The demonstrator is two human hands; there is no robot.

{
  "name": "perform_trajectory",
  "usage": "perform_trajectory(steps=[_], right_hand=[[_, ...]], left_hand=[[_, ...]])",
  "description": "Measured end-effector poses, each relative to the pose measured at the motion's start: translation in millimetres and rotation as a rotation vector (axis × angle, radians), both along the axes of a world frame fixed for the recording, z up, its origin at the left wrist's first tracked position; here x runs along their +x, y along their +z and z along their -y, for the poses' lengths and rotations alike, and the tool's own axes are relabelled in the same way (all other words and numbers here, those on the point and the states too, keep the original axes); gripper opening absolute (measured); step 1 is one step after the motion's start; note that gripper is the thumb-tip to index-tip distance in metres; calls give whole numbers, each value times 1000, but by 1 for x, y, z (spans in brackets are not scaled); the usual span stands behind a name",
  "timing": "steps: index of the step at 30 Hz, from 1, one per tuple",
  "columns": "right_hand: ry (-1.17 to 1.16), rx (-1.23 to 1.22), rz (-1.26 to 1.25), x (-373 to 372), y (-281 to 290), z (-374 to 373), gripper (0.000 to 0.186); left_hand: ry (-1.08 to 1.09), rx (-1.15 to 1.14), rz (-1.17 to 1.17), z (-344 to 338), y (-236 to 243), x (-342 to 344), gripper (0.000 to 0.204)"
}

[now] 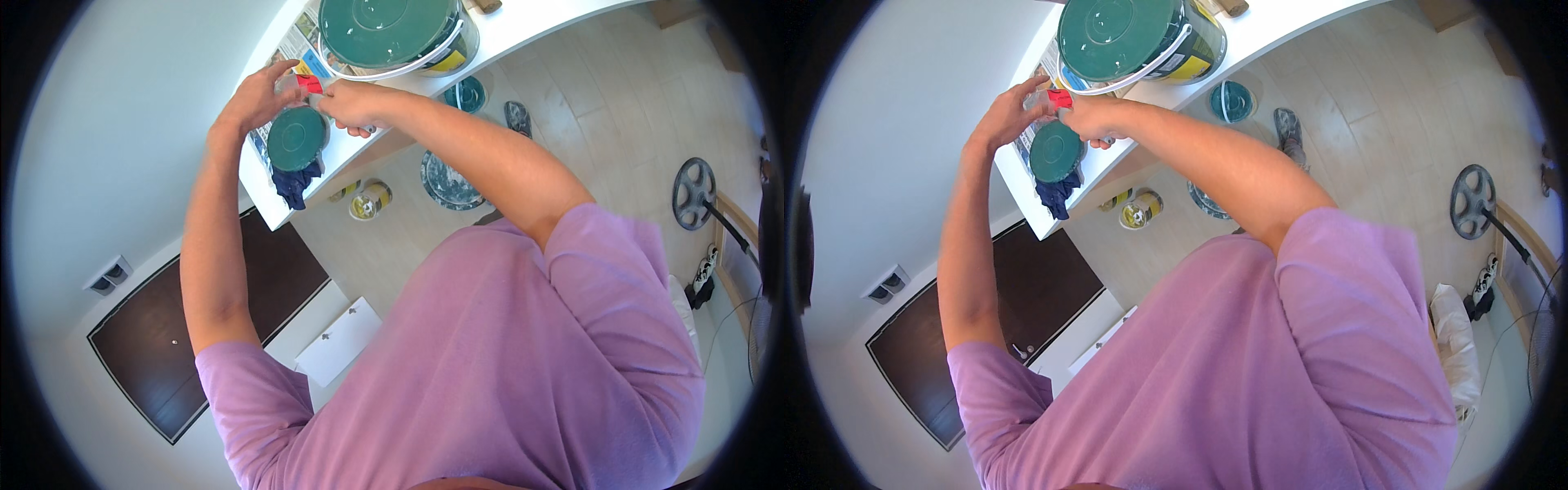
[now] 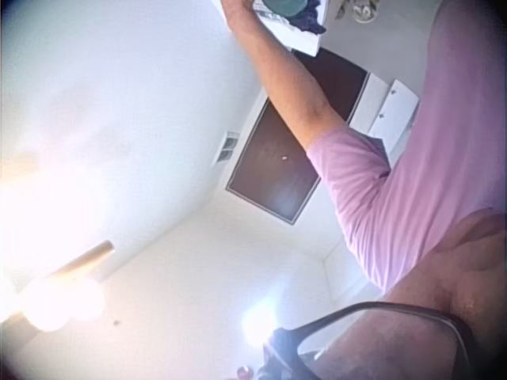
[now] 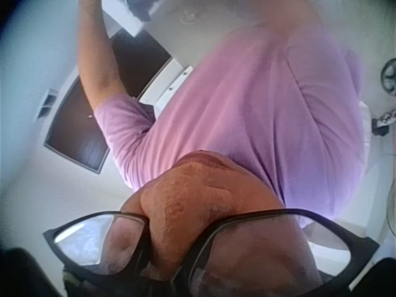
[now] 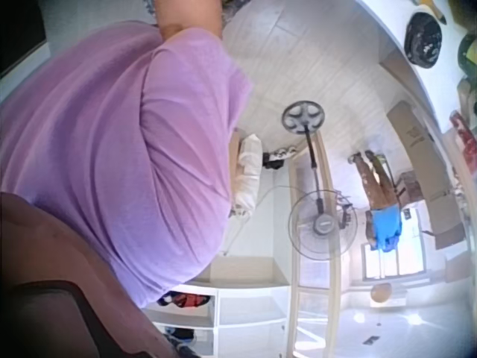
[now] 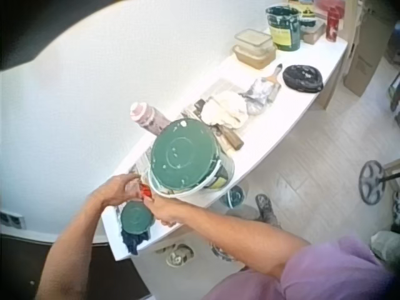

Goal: The person organizes paint supplies on a countertop, then uses a syringe to draw liquid from a bottle and inject it into a paint can. They handle a cloth, paintbrush, and various containers while preparing materials.

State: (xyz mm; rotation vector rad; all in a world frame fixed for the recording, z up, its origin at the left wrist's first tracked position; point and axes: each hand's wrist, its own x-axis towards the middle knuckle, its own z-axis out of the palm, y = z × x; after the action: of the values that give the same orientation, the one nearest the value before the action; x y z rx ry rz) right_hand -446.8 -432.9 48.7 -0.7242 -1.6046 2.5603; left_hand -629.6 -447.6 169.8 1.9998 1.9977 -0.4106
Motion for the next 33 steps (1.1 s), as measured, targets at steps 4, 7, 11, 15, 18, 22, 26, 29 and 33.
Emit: perform_trajectory(steps=[4,7,11,15,18,22,26,29,33], right_hand=[[-49,19,-40,3,5,0,39],[-28,-25,-18,0,2,-2,36],[-83,-60,-23,0,4,5,40],[-151,-54,-16,-7,2,12,40],[-149,-5,19,-11,-2,16,38],[-170,-8,37,-18,-5,20,36],[-197,-183,-17,-15,-7,24,36],[-159,-207,-14,-7,0,21,36],[-125,-172,13,-5,8,14,38]], left_hand=[[-42,-154,-97,-1,13,2,54],[29,-188,-114,-3,10,0,57],[18,-124,-70,8,-1,-17,61],[22,-99,-78,8,2,-7,58],[-17,-68,-39,9,-1,-9,56],[7,-95,-54,6,2,-1,54],[1,-88,-60,6,0,-4,54],[4,-73,-64,8,-3,-7,55],[6,-70,-62,7,-1,-3,55]])
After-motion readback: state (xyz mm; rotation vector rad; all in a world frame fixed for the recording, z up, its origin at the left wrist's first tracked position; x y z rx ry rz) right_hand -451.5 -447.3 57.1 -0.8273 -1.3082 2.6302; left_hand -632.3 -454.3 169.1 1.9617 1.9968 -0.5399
